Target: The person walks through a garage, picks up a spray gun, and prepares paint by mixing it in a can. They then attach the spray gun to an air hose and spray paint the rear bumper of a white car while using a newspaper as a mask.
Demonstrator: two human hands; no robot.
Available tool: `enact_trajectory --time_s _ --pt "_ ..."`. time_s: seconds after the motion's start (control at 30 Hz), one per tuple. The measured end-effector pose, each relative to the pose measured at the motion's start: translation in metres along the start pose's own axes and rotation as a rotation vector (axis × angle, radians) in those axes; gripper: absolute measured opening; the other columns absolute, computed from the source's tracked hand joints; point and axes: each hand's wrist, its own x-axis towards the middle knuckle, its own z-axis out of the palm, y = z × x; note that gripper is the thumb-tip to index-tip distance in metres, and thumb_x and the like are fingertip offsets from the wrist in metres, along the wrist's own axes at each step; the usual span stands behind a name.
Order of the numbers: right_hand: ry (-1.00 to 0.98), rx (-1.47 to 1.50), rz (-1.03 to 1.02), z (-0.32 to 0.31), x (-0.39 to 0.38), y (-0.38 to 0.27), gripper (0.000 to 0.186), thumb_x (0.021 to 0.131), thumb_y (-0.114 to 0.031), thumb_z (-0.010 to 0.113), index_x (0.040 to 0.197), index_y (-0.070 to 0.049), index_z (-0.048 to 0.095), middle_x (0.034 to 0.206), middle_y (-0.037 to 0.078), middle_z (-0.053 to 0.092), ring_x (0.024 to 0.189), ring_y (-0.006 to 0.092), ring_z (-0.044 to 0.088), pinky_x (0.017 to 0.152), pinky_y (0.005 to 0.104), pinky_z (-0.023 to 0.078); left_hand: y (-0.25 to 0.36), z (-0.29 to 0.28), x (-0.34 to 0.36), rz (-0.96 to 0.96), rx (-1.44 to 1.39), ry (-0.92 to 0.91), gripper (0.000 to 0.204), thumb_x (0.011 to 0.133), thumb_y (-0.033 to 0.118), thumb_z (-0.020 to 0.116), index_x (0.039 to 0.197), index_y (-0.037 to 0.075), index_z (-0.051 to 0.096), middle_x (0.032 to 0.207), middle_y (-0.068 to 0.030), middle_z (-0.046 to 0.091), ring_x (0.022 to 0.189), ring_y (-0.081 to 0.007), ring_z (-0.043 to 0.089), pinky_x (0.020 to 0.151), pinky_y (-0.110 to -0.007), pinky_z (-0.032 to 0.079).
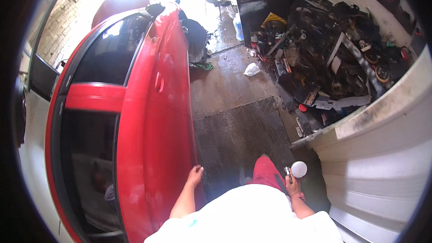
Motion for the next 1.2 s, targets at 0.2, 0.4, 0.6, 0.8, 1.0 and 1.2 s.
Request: enact_trajectory --time_s 0.2,0.4,0.6,0.8,1.0,1.2 --pt "-0.079 -0.051 0.144 0.064 0.190 -0.044 0.056 0.105 -0.047 0.054 0.151 -0.016 0.061 0.136 0.028 0.067 0.125 0.0481 0.064 0.104 0.0508 0.052 0.184 -0.027 0.197 0.140 0.008 0.155 0.051 0.106 0.034 0.064 0.144 0.001 0.061 0.138 -0.0199 0.070 0.127 -0.0301 0.068 0.109 -0.041 0.052" --pt "-0.098 -0.084 0.169 0.072 0.389 -0.139 0.061 0.107 -0.054 0.050 0.154 -0.016 0.058 0.141 0.024 0.066 0.128 0.0461 0.064 0.106 0.0501 0.052 0.214 -0.006 0.263 -0.308 0.044 -0.271 0.059 0.106 0.041 0.065 0.148 0.001 0.058 0.147 -0.0187 0.065 0.137 -0.0293 0.061 0.116 -0.040 0.046" --pt "0.087 -0.064 0.039 0.100 0.607 -0.245 0.048 0.111 -0.040 0.055 0.151 -0.015 0.062 0.098 0.010 0.075 0.087 0.0213 0.072 0.083 0.0373 0.056 0.219 -0.025 0.315 -0.504 0.142 -0.285 0.054 0.105 0.046 0.064 0.141 0.005 0.065 0.137 -0.0186 0.069 0.125 -0.0297 0.066 0.105 -0.041 0.051" --pt "0.013 0.213 0.173 0.166 0.811 -0.324 0.061 0.112 -0.046 0.051 0.156 -0.004 0.053 0.157 0.022 0.056 0.148 0.0348 0.051 0.123 0.0391 0.038 0.287 -0.073 0.477 -0.544 0.099 -0.298 0.051 0.105 0.047 0.064 0.133 0.004 0.067 0.121 -0.0146 0.071 0.104 -0.0263 0.066 0.090 -0.043 0.054" --pt "-0.077 0.292 0.254 0.204 0.951 -0.451 0.056 0.113 -0.042 0.051 0.160 -0.010 0.050 0.129 0.018 0.072 0.117 0.0271 0.070 0.102 0.0377 0.054 0.462 -0.143 0.752 -0.387 -0.021 -0.108 0.050 0.104 0.046 0.066 0.129 0.003 0.067 0.117 -0.0139 0.073 0.099 -0.0254 0.070 0.086 -0.043 0.056" --pt "-0.102 0.301 -0.009 0.231 1.106 -0.556 0.053 0.114 -0.037 0.050 0.160 -0.011 0.050 0.117 0.013 0.074 0.100 0.0181 0.070 0.090 0.0332 0.056 0.709 -0.221 1.014 0.096 0.007 0.013 0.054 0.104 0.040 0.068 0.143 0.003 0.062 0.138 -0.0203 0.070 0.131 -0.0317 0.066 0.111 -0.041 0.050"
